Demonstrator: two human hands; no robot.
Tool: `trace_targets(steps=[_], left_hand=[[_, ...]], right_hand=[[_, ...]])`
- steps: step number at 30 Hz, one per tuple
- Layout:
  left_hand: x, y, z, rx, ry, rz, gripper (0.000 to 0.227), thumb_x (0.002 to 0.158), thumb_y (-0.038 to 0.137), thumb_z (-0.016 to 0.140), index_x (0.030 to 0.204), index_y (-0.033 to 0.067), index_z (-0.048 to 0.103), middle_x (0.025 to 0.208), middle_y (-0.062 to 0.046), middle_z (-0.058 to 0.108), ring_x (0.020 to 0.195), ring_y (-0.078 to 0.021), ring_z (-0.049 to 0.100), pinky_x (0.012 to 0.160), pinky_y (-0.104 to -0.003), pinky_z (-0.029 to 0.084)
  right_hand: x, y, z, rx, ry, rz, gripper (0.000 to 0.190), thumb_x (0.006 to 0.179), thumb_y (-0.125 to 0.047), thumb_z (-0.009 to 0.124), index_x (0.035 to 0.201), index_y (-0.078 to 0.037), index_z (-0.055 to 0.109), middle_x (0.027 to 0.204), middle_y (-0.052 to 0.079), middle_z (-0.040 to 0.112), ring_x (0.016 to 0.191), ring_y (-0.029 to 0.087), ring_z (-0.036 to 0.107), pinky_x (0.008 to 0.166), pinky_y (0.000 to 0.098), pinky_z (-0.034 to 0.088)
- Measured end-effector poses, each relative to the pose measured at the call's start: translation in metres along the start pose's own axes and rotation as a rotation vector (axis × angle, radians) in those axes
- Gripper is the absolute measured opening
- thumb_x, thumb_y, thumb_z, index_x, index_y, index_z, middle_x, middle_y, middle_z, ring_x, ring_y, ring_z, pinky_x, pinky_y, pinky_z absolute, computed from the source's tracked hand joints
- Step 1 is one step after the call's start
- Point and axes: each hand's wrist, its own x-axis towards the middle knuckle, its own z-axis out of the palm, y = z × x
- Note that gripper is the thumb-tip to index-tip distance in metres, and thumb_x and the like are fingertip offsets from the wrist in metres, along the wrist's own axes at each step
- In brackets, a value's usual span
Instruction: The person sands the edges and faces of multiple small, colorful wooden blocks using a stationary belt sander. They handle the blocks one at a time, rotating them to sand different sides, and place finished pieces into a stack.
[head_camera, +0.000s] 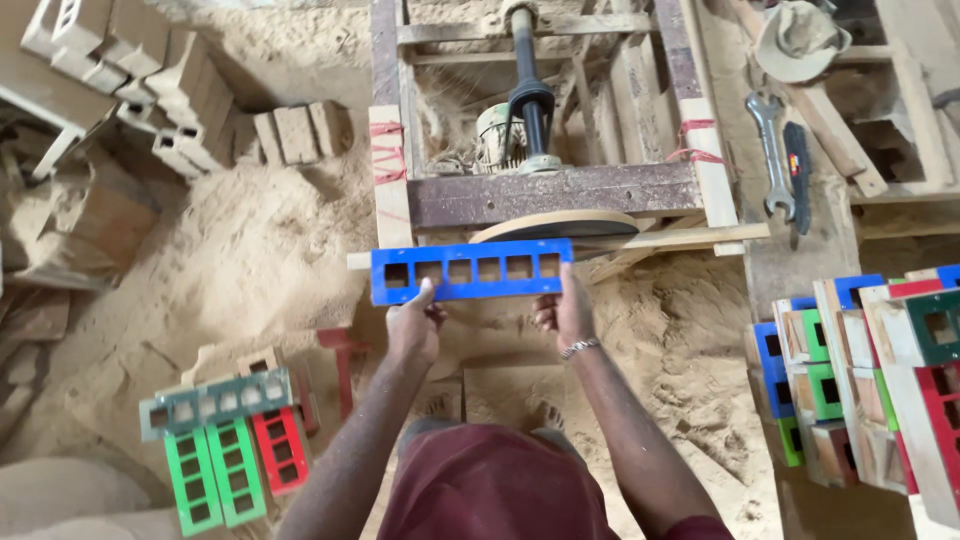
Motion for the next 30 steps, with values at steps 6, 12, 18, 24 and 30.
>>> trace_targets(steps=[6, 12, 18, 24, 30], left_hand=[[0.028, 0.029, -0.024, 0.018, 0.053, -0.100, 0.009, 0.096, 0.008, 0.070, 0.093, 0.0020, 0.064, 0.081, -0.007, 0.060, 0.065, -0.0175, 0.054, 0.058, -0.034, 0.049], [0.028, 0.045, -0.019, 0.034, 0.014, -0.162, 0.008, 0.099, 0.008, 0.063, 0.102, 0.0008, 0.062, 0.089, -0.008, 0.059, 0.069, -0.0179, 0.054, 0.062, -0.034, 0.050], [0.010, 0.001, 0.018, 0.074, 0.053, -0.160, 0.011, 0.100, 0.009, 0.062, 0.104, -0.0021, 0.060, 0.086, -0.011, 0.059, 0.068, -0.0215, 0.056, 0.061, -0.038, 0.051], [-0.009, -0.044, 0.064, 0.085, 0.016, -0.148, 0.007, 0.100, 0.008, 0.061, 0.104, 0.0023, 0.060, 0.084, -0.010, 0.060, 0.067, -0.0215, 0.056, 0.059, -0.037, 0.050], [-0.019, -0.092, 0.111, 0.078, 0.038, -0.139, 0.003, 0.099, 0.005, 0.060, 0.101, 0.0019, 0.060, 0.085, -0.010, 0.061, 0.065, -0.0218, 0.056, 0.057, -0.039, 0.049]], right_hand=[[0.011, 0.012, 0.040, -0.047, 0.156, 0.107, 0.057, 0.099, -0.063, 0.044, 0.071, -0.014, 0.053, 0.052, -0.001, 0.049, 0.034, 0.010, 0.043, 0.029, 0.0265, 0.031], [0.023, 0.018, 0.051, -0.047, 0.238, 0.078, 0.059, 0.103, -0.062, 0.046, 0.067, -0.015, 0.045, 0.052, -0.001, 0.040, 0.036, 0.011, 0.036, 0.031, 0.0288, 0.025], [0.049, 0.024, 0.005, 0.014, 0.377, -0.131, 0.050, 0.103, -0.053, 0.051, 0.068, -0.017, 0.048, 0.061, -0.004, 0.042, 0.049, 0.009, 0.040, 0.043, 0.0284, 0.030], [0.064, 0.013, -0.052, 0.021, 0.440, -0.066, 0.052, 0.105, -0.053, 0.052, 0.068, -0.017, 0.046, 0.058, -0.007, 0.042, 0.045, 0.008, 0.037, 0.039, 0.0270, 0.027], [0.069, -0.027, -0.100, 0.009, 0.507, -0.018, 0.050, 0.102, -0.055, 0.054, 0.081, -0.011, 0.067, 0.053, -0.007, 0.045, 0.040, 0.006, 0.038, 0.035, 0.0250, 0.027]])
